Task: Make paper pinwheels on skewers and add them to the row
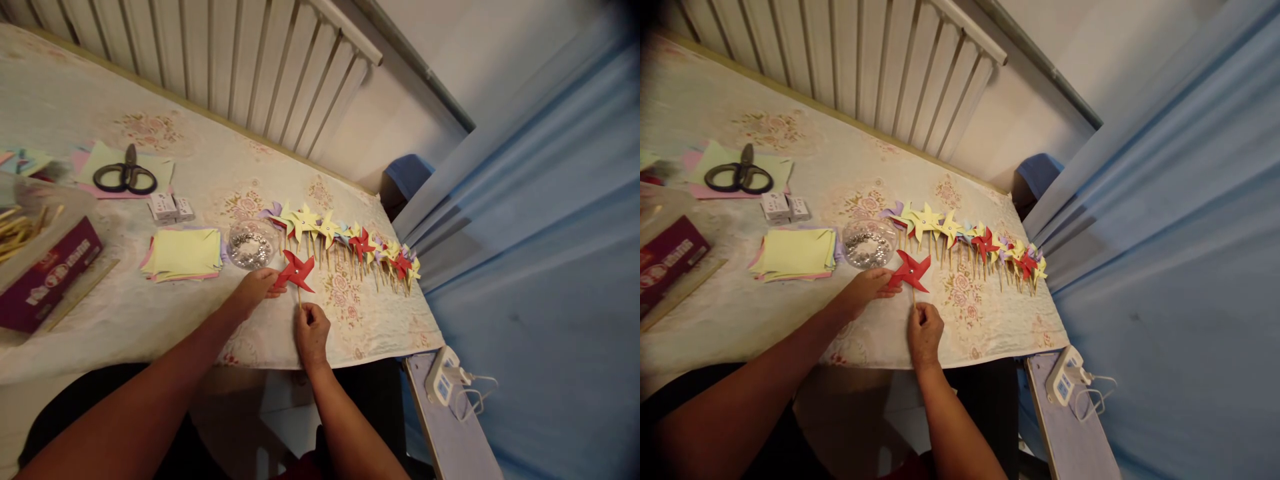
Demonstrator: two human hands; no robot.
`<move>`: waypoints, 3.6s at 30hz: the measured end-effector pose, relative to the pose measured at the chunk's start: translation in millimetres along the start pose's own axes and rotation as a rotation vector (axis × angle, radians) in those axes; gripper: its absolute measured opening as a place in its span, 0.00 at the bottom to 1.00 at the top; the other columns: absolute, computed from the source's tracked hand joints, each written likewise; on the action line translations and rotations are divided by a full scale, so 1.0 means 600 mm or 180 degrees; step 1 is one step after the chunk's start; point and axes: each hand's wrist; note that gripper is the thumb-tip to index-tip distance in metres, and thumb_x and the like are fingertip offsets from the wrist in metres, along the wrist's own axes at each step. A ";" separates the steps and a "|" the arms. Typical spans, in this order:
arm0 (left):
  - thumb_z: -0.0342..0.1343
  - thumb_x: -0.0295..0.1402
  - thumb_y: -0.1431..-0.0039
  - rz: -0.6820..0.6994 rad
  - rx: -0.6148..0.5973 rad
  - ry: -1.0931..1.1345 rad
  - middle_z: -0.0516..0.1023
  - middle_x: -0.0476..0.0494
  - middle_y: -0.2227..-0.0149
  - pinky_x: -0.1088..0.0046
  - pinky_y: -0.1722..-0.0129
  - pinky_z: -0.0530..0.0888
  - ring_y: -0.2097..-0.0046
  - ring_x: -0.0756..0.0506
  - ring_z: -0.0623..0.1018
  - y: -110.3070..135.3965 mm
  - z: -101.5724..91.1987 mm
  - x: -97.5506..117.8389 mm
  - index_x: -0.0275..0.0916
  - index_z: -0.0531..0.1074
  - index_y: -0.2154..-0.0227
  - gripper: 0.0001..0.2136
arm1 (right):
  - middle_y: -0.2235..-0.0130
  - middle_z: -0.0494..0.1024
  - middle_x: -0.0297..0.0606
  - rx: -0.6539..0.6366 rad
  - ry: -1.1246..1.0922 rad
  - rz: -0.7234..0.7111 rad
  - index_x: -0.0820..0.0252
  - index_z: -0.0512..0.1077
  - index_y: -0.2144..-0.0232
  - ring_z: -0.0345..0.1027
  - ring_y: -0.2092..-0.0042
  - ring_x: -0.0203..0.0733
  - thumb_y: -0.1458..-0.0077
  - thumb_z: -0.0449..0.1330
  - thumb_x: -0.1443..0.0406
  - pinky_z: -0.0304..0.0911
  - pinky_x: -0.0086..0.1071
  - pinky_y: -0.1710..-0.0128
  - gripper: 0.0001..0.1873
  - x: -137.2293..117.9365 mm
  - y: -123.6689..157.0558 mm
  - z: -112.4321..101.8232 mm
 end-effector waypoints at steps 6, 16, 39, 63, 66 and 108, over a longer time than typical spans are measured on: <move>0.64 0.45 0.50 0.0008 -0.0020 -0.0072 0.82 0.39 0.69 0.64 0.62 0.77 0.64 0.41 0.83 0.000 0.001 -0.004 0.34 0.74 0.68 0.17 | 0.74 0.73 0.33 -0.0004 0.0113 -0.0074 0.59 0.74 0.72 0.62 0.72 0.37 0.42 0.55 0.64 0.58 0.30 0.68 0.10 -0.003 0.001 0.002; 0.61 0.41 0.50 0.0514 0.0494 -0.0123 0.80 0.43 0.68 0.63 0.62 0.78 0.68 0.44 0.81 0.017 -0.029 -0.050 0.35 0.71 0.62 0.17 | 0.75 0.70 0.31 0.0135 -0.0016 -0.0075 0.58 0.74 0.72 0.61 0.72 0.37 0.42 0.54 0.65 0.57 0.30 0.68 0.10 0.007 0.003 0.010; 0.63 0.44 0.59 0.0853 0.1359 -0.0963 0.76 0.49 0.74 0.71 0.71 0.72 0.74 0.48 0.76 0.078 -0.024 -0.077 0.39 0.72 0.68 0.17 | 0.73 0.74 0.33 -0.0290 -0.0790 -0.0098 0.59 0.76 0.68 0.64 0.72 0.38 0.47 0.55 0.65 0.60 0.30 0.69 0.10 0.023 -0.008 0.007; 0.62 0.46 0.58 0.0950 0.1412 -0.0622 0.70 0.54 0.79 0.75 0.76 0.64 0.78 0.51 0.69 0.053 0.014 -0.055 0.38 0.71 0.70 0.17 | 0.71 0.75 0.35 -0.0410 -0.0369 -0.0428 0.59 0.76 0.66 0.65 0.71 0.39 0.46 0.54 0.68 0.59 0.30 0.68 0.10 0.021 -0.004 0.006; 0.61 0.44 0.55 0.0928 0.1421 -0.0705 0.69 0.54 0.81 0.76 0.76 0.63 0.79 0.52 0.67 0.051 0.014 -0.052 0.39 0.70 0.73 0.14 | 0.72 0.75 0.35 -0.0412 -0.0354 -0.0445 0.59 0.76 0.66 0.65 0.71 0.39 0.46 0.54 0.68 0.59 0.30 0.68 0.11 0.020 -0.004 0.005; 0.61 0.31 0.55 0.0541 0.0535 -0.0143 0.74 0.49 0.76 0.78 0.75 0.66 0.77 0.54 0.70 0.045 0.064 -0.076 0.35 0.70 0.74 0.07 | 0.69 0.77 0.37 -0.0492 -0.0204 -0.0511 0.60 0.76 0.65 0.66 0.69 0.40 0.44 0.54 0.68 0.61 0.31 0.65 0.10 0.025 -0.004 0.008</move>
Point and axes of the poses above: each hand's wrist, its own y-axis away from the middle knuckle, its own z-axis out of the palm, x = y × z
